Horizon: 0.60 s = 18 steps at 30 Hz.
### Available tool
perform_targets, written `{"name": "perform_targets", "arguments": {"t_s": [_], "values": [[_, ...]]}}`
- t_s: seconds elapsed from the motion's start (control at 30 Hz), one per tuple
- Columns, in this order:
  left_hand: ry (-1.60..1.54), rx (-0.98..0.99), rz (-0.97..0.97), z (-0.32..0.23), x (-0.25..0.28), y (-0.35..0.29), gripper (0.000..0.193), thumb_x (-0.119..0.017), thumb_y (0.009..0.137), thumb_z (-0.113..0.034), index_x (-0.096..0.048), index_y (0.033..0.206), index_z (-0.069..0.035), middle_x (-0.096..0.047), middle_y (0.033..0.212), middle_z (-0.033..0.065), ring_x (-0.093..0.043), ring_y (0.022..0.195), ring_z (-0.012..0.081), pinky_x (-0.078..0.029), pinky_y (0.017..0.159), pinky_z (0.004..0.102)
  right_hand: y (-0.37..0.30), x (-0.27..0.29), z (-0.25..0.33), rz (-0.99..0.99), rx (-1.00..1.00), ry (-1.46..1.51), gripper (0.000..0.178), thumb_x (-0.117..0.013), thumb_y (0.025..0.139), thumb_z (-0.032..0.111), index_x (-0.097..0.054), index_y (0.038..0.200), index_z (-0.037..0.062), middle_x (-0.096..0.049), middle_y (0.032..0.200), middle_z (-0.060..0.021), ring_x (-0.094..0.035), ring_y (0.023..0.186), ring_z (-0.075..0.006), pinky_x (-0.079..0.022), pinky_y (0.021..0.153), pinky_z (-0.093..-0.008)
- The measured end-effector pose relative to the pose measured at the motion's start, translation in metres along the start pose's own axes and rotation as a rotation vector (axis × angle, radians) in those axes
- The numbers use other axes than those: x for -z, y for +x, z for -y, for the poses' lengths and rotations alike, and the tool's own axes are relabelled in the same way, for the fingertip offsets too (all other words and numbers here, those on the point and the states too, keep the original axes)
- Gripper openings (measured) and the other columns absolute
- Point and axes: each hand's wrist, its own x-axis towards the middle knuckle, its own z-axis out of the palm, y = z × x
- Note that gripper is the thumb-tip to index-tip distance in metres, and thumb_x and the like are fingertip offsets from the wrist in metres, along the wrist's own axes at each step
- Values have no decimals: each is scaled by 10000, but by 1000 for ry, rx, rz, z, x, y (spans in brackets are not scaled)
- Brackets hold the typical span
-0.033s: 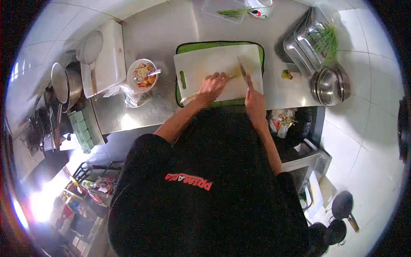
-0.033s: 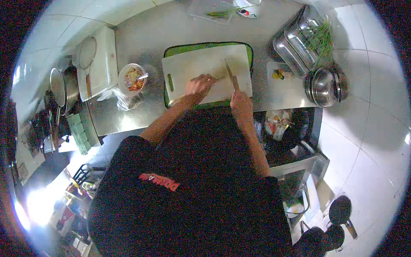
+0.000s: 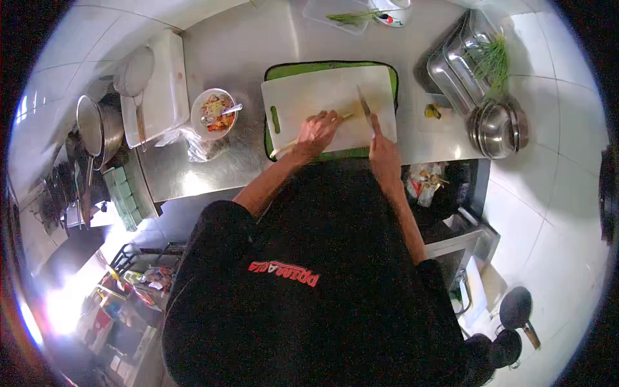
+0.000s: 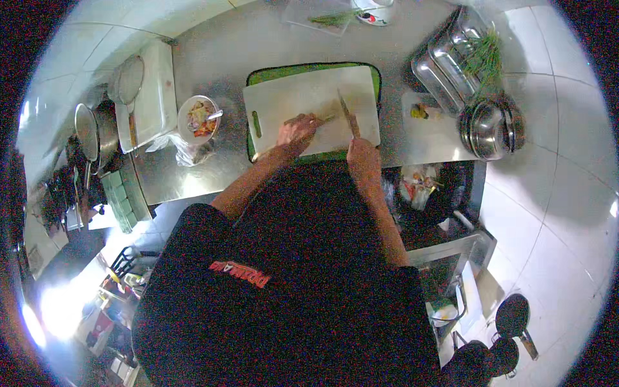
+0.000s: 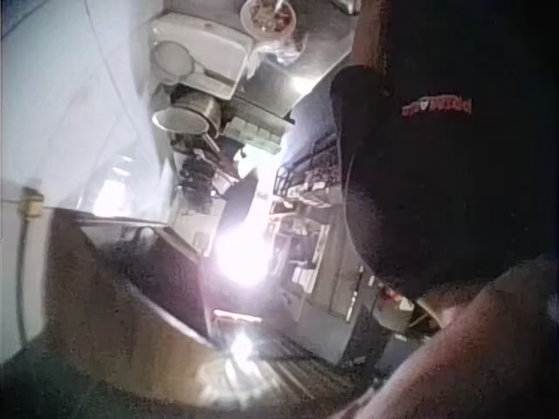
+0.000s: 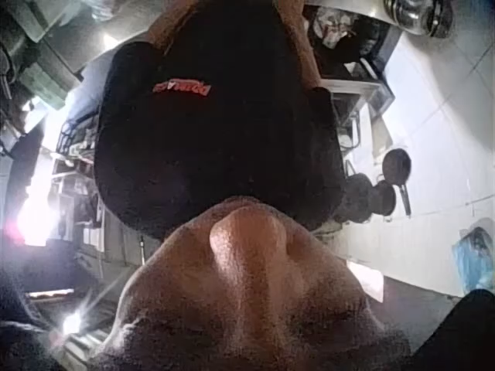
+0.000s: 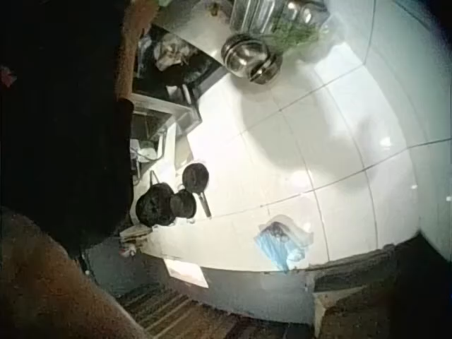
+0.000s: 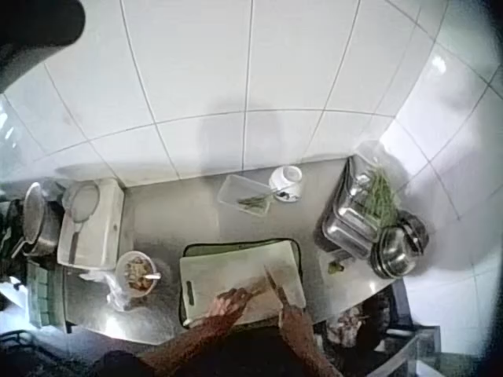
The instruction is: Chopping green onions on a cutting board with a kitchen knife.
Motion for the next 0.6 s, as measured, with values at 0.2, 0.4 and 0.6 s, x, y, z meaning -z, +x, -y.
{"name": "perform_targets", "arguments": {"t_s": [0.2,0.4,0.6], "values": [[9,20,53,-6,15,-10,356,-583,772,-65,-590,1127,-100,-576,934,51,-618,849,206,-556,648,342,-17,10,23,293,-94,-37,677,-452,947,121,-120,1516,275,-605,756,-207,-600,682,-382,-473,633,-498],[115,-78,-14,5,-9,-23,418,-596,767,-70,-557,1184,-63,-565,1013,83,-611,878,224,-555,645,336,-17,-9,20,224,2,-121,315,-461,950,271,-607,900,-4,-636,815,-208,-631,716,-394,-507,636,-520],[79,-65,168,1,-2,-16,451,-594,762,-66,-554,1211,-65,-574,1131,117,-622,928,269,-563,694,352,-16,-12,25,230,-68,-152,732,-475,914,119,-101,1517,301,-597,729,-190,-600,631,-368,-493,600,-496]]}}
